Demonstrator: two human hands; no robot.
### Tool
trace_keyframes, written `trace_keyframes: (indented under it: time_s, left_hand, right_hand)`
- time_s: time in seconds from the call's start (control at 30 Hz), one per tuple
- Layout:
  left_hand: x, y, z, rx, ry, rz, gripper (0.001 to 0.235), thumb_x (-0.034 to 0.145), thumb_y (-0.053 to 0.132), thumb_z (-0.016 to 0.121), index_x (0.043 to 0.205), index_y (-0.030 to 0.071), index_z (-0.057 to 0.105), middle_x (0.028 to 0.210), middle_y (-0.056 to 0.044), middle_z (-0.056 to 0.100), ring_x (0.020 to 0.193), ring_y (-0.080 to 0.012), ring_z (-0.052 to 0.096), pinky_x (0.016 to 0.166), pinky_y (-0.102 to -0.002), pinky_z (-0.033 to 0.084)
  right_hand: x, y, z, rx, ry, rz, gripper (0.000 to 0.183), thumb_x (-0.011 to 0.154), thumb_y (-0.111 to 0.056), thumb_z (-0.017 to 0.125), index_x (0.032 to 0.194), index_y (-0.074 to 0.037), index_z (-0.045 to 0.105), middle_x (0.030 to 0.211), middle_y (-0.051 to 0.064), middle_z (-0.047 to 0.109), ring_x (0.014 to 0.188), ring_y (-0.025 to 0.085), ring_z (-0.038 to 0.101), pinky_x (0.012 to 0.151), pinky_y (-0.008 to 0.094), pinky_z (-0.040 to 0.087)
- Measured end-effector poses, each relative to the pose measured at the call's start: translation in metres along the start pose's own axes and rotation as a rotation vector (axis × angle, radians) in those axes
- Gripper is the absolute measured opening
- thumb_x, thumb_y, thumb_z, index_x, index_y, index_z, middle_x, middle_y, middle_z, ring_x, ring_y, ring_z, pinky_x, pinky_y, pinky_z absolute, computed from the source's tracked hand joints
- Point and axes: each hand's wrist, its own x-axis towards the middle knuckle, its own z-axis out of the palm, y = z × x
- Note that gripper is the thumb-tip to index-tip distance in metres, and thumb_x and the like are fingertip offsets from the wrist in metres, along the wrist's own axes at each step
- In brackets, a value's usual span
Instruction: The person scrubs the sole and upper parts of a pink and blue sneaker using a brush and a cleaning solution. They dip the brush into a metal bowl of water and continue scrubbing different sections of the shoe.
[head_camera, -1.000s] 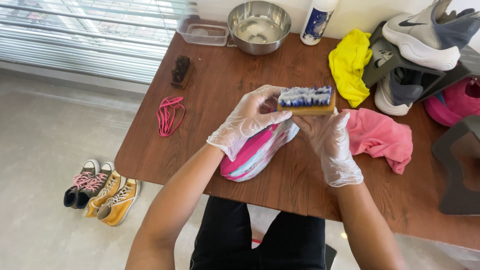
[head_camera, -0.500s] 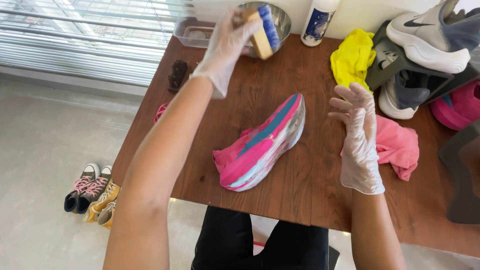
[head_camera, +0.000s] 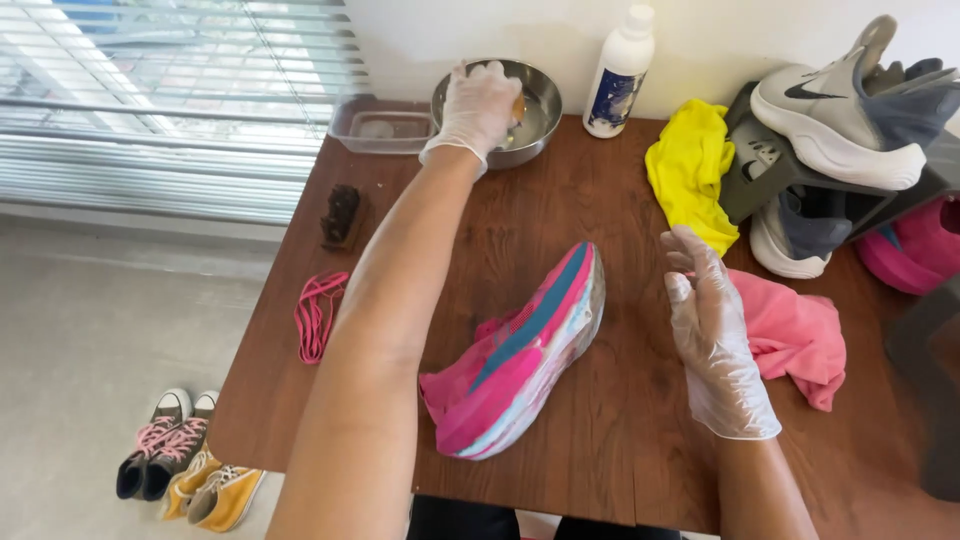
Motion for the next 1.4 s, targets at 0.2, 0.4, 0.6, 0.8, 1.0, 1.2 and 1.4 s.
trace_keyframes:
  time_s: [0.2,0.4,0.6,0.8,1.0,1.2,1.4]
  left_hand:
    - [0.02,0.012,0.032,0.162,-0.202,-0.061,0.035,0.096,0.02,0.055,0.128,0.012,0.067,0.118,-0.006,0.066,0.115,-0.0304,0.057,0.115,-0.067,0.021]
    - [0.022,-0.002,0.04,0.034,0.119,-0.208,0.074,0.054,0.045,0.097,0.109,0.008,0.065,0.103,-0.012,0.068,0.096,-0.0311,0.066,0.081,-0.044,0.054]
    - [-0.048,-0.011,-0.035,-0.936,0.282,-0.488,0.025,0.079,0.015,0.067,0.099,0.007,0.055,0.095,-0.009,0.068,0.091,-0.0236,0.067,0.079,-0.035,0.061]
    - [-0.11,-0.013,-0.041,-1.169,0.46,-0.717,0.034,0.069,0.023,0.076,0.094,0.014,0.057,0.101,-0.003,0.071,0.091,-0.0151,0.068,0.077,-0.032,0.059]
    - [-0.169,-0.008,-0.008,-1.253,0.633,-0.843,0.037,0.065,0.021,0.079,0.095,0.014,0.06,0.093,-0.006,0.069,0.085,-0.0188,0.072,0.061,-0.027,0.06]
    - [-0.212,-0.006,0.009,-0.963,0.705,-0.754,0.032,0.063,0.014,0.077,0.087,0.006,0.055,0.087,-0.017,0.063,0.086,-0.0334,0.068,0.064,-0.039,0.051]
    - [-0.234,-0.009,0.022,-0.832,0.462,-0.763,0.043,0.067,0.012,0.081,0.096,0.004,0.051,0.102,-0.022,0.059,0.101,-0.042,0.065,0.082,-0.045,0.057]
  right_hand:
    - [0.006,0.014,-0.006,-0.187,-0.043,-0.159,0.044,0.109,-0.033,0.043,0.133,-0.001,0.061,0.138,0.02,0.059,0.133,0.034,0.054,0.115,0.045,0.041]
    - [0.006,0.01,-0.009,-0.202,-0.043,-0.131,0.038,0.11,-0.03,0.044,0.128,-0.003,0.063,0.139,0.019,0.057,0.133,0.033,0.051,0.113,0.044,0.041]
    - [0.004,0.007,-0.008,-0.178,-0.047,-0.091,0.039,0.107,-0.035,0.047,0.129,-0.007,0.063,0.142,0.017,0.056,0.133,0.03,0.051,0.109,0.043,0.044]
    - [0.003,-0.013,-0.006,-0.11,-0.057,-0.073,0.048,0.106,-0.045,0.047,0.127,-0.005,0.064,0.143,0.019,0.052,0.131,0.028,0.051,0.103,0.039,0.048]
    - [0.008,0.026,-0.008,-0.047,-0.099,-0.149,0.04,0.106,-0.035,0.054,0.135,-0.009,0.064,0.147,0.017,0.05,0.128,0.032,0.057,0.099,0.042,0.052]
    - [0.008,0.028,-0.008,-0.06,-0.083,-0.178,0.035,0.108,-0.031,0.053,0.132,-0.009,0.065,0.147,0.017,0.05,0.127,0.033,0.057,0.098,0.043,0.053]
    - [0.002,0.007,-0.008,0.042,-0.071,-0.22,0.036,0.108,-0.036,0.053,0.126,-0.008,0.067,0.145,0.018,0.053,0.136,0.031,0.053,0.107,0.04,0.047]
